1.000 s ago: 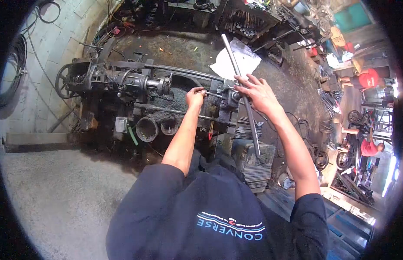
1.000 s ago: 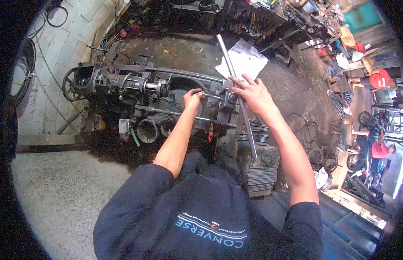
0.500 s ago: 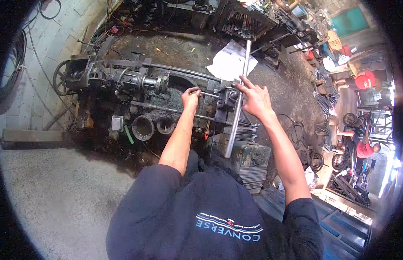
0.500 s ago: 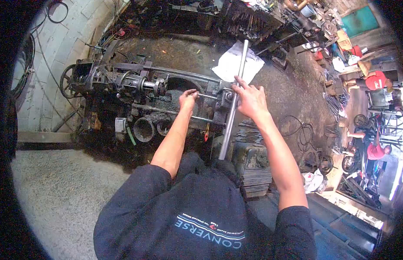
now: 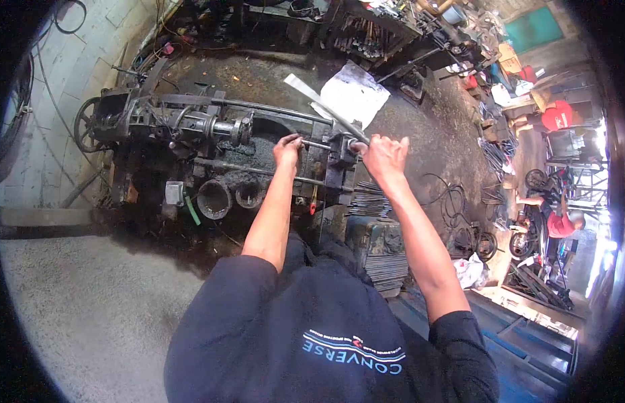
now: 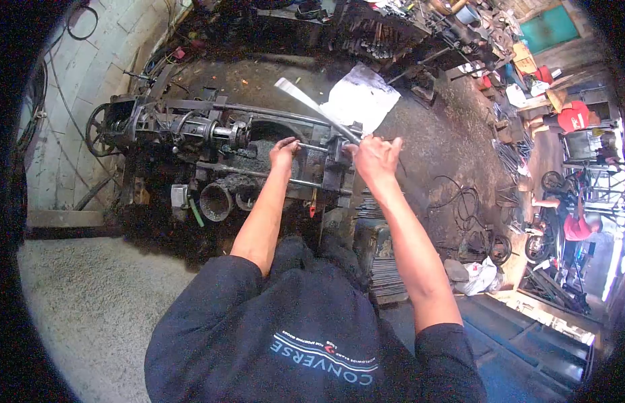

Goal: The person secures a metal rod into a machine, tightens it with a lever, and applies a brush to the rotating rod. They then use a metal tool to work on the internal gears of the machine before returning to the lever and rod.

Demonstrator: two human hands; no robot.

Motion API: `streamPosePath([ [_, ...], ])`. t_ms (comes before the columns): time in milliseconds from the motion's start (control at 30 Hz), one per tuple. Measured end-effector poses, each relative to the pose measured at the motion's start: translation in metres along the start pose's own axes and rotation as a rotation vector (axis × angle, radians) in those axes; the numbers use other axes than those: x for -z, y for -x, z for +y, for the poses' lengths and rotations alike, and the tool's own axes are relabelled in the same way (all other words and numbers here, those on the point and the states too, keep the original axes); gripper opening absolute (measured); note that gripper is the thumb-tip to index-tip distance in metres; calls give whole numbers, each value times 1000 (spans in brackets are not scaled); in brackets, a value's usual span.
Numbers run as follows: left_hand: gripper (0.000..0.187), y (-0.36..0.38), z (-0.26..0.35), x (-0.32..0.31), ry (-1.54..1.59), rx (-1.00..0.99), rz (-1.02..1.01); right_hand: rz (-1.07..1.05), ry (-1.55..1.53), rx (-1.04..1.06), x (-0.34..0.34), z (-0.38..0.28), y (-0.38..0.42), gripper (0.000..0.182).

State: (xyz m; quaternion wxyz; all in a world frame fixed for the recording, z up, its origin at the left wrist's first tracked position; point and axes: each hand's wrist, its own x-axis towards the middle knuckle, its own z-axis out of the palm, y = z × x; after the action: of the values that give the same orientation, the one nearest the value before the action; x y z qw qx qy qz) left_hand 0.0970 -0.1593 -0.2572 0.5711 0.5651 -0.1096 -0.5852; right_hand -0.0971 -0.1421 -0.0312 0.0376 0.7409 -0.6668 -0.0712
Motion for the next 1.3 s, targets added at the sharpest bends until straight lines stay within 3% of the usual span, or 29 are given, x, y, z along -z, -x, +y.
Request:
streamPosePath([
  [33, 21, 1, 4, -2, -9, 34, 16, 24, -53, -25, -3, -3, 2, 55],
  [133, 20, 3, 5, -3, -14, 32, 27, -3, -235, -154, 12, -14, 4, 57],
  [200, 20, 7, 9, 0, -13, 15, 19, -53, -230, -145, 20, -14, 8, 51],
  [267, 20, 21, 24, -4, -164, -20, 73, 122, -259, -62, 20, -6, 10, 42],
  [300, 20, 0, -1, 4, 12, -32, -22, 125, -256, -63, 21, -1, 10, 42],
  [367, 23, 3, 5, 1, -43, 26, 7, 193, -203, 75, 21, 9, 12, 22],
  [433, 24, 2, 6, 2, -82, 45, 8, 227, -177, 143, 19, 17, 15, 27],
  [500, 25, 3, 7, 2, -39, 37, -5, 201, -213, 281, 14, 23, 17, 48],
  [600, 25, 7, 12, 1, -27, 60, -6, 194, -131, 366, 9, 28, 19, 55],
  [733, 24, 5, 8, 6, -78, 76, -2, 154, -194, 376, 9, 30, 22, 56],
  [800, 27, -5, -6, 11, 57, 0, -113, 190, -186, 374, 2, 32, 20, 51],
  [833, 26, -6, -1, 10, -6, 70, -60, 191, -187, 374, -1, 33, 19, 51],
  [900, 25, -1, 2, 8, -23, 63, -52, 101, -234, 188, -4, 32, 17, 36],
  [1000, 25, 1, 4, 5, 16, 73, -36, 40, -129, 15, -2, 19, 14, 29],
  [1133, 24, 2, 5, 2, 4, 25, -38, -70, -187, -130, 9, -7, 16, 31],
  [1200, 23, 1, 5, 1, 4, 36, -24, -81, -386, -273, 11, -17, 17, 37],
  [1300, 21, 4, 9, -1, 11, 51, 0, -156, -417, -234, 22, -18, 19, 39],
])
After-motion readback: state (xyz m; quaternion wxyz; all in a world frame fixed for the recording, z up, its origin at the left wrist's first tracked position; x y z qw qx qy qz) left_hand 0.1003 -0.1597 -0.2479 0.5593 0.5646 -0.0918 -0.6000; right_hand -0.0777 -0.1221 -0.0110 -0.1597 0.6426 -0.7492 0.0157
